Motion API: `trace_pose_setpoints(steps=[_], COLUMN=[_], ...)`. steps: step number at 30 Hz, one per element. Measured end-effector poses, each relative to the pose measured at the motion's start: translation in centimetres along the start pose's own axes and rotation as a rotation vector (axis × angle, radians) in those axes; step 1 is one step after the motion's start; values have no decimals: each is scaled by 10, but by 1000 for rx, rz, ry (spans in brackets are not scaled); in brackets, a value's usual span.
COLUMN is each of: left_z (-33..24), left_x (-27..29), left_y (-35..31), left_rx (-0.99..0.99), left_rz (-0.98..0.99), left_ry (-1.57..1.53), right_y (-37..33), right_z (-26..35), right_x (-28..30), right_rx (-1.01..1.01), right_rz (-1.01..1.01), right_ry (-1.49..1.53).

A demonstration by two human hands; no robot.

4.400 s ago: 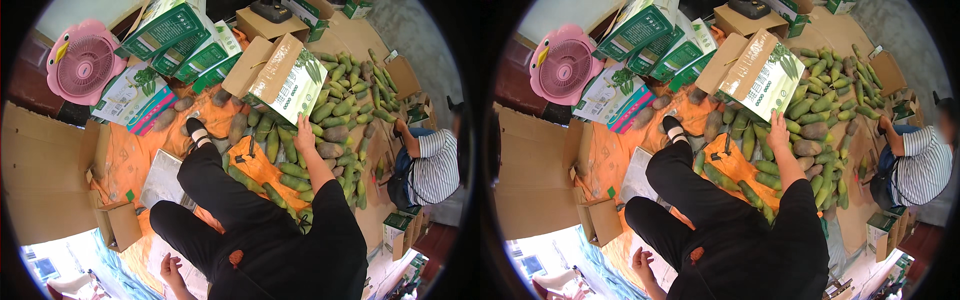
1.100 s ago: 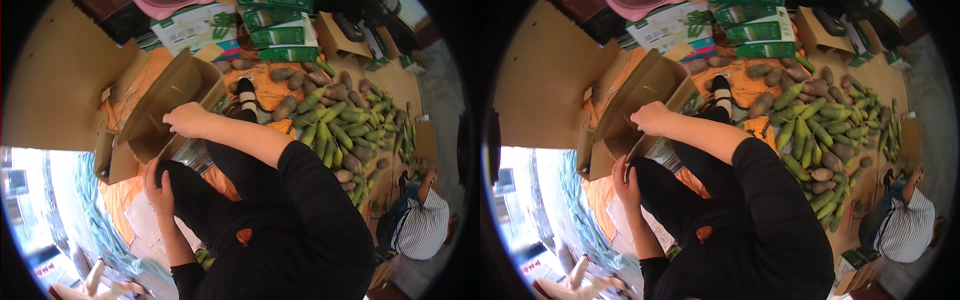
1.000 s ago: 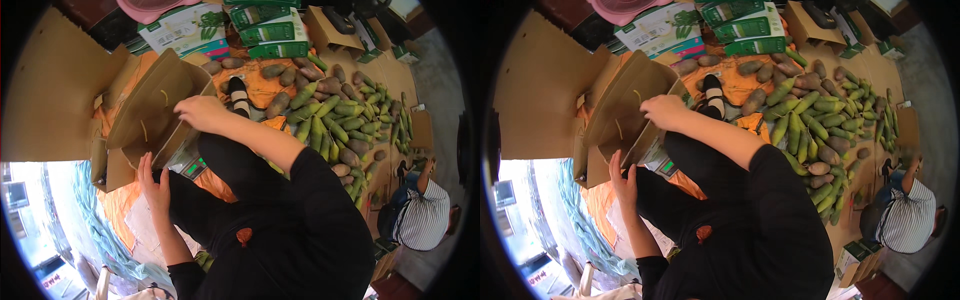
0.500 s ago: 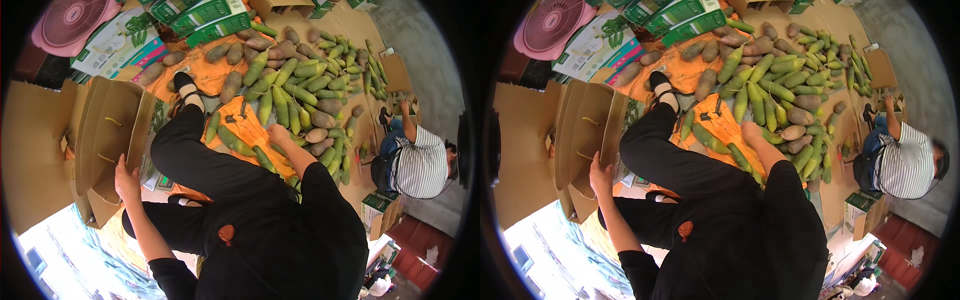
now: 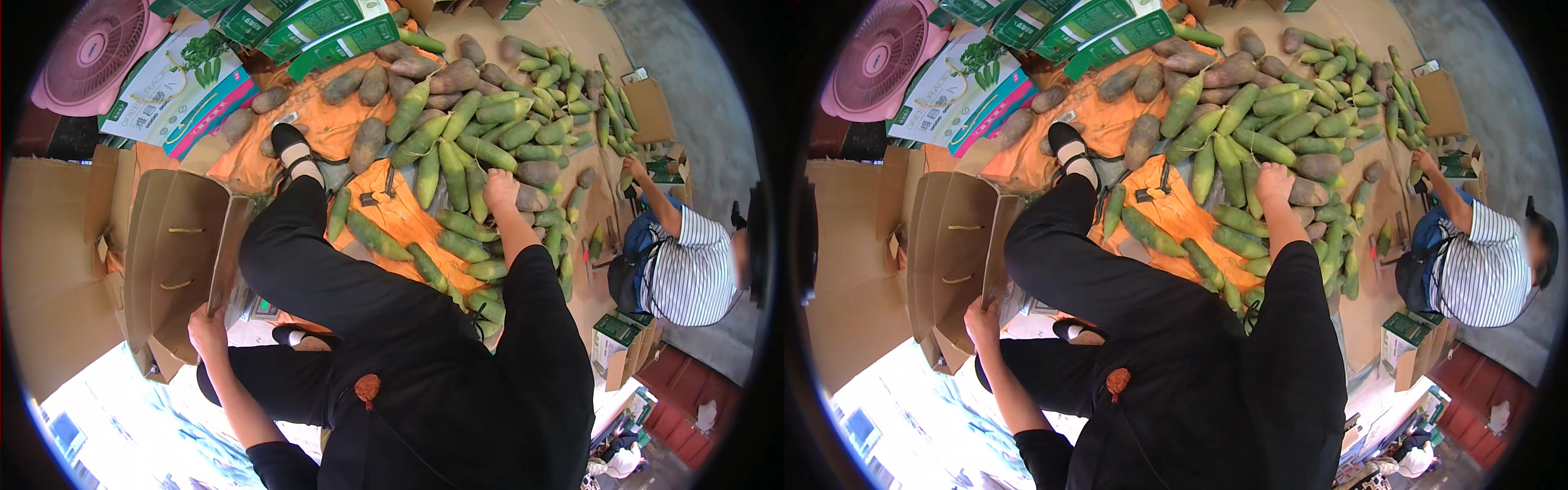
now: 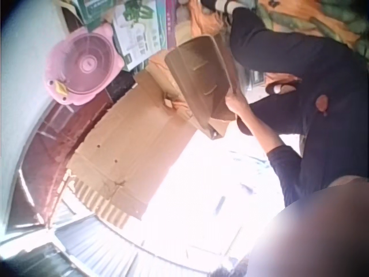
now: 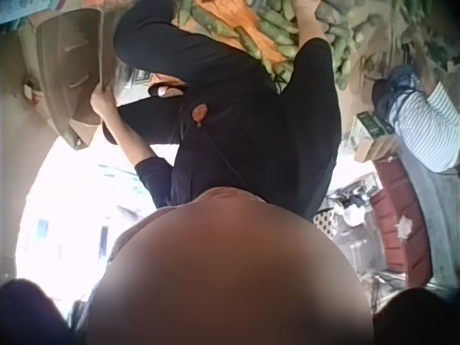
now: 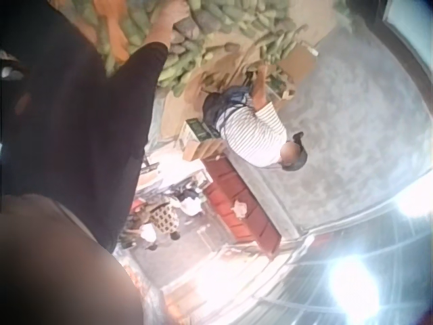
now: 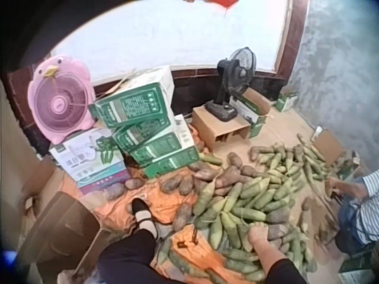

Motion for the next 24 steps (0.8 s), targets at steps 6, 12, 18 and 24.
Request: trace_pose_setpoints(steps=[6,12,18,24], left_z=[6,1,7,9], left_x=[1,3,3,3], left_y=[-7,0,-1,0], left_rx=[43,87,95,77], left_rz=[-14,52,53,53], left_ry=[-10,25,5,34], right_y=[21,20,6,-18], right_z=[9,2,-9,-30], right_x=[-26,-43,-46,-52], right_rx=[33,23,-17,21], right_rz=[161,166,83,117], right_ry=[-15,133,537,784])
Point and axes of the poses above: each hand's wrist, its own y-axis towards the middle knuckle, its own x-axis out of the back of the hand, z = x × y, the point moved 7 cm from there along y, towards the middle knuckle, and after that the axes turned 10 degrees about -x, right-handed, at the moved point
